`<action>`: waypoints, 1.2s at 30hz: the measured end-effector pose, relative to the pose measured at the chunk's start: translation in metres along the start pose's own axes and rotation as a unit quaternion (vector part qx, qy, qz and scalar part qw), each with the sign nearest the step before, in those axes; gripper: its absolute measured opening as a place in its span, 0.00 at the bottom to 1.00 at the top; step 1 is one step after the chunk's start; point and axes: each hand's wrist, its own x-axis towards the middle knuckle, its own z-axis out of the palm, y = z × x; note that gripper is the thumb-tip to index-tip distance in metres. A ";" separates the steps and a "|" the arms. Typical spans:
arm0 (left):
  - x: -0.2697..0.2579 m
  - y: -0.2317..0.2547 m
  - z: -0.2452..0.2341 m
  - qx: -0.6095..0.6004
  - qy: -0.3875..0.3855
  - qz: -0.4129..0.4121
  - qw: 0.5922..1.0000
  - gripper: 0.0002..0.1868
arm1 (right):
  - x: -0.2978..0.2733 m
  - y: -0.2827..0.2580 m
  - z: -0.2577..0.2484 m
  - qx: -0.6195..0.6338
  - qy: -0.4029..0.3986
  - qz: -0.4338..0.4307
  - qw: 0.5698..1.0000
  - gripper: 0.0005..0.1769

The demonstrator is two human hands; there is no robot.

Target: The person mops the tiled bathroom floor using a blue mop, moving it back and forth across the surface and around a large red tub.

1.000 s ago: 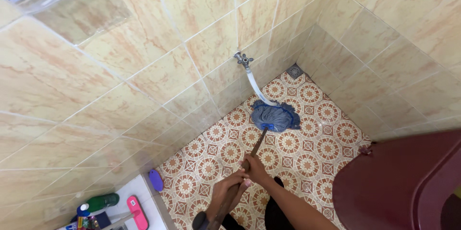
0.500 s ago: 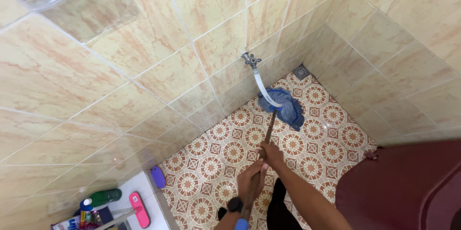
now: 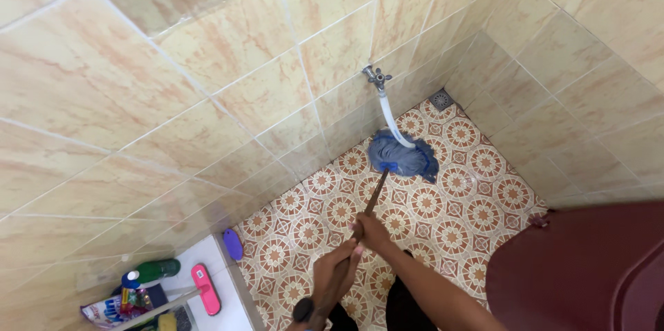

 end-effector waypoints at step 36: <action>0.043 -0.069 -0.001 -0.322 0.054 0.209 0.922 0.10 | -0.036 -0.042 -0.081 0.716 -0.089 0.214 0.659 0.50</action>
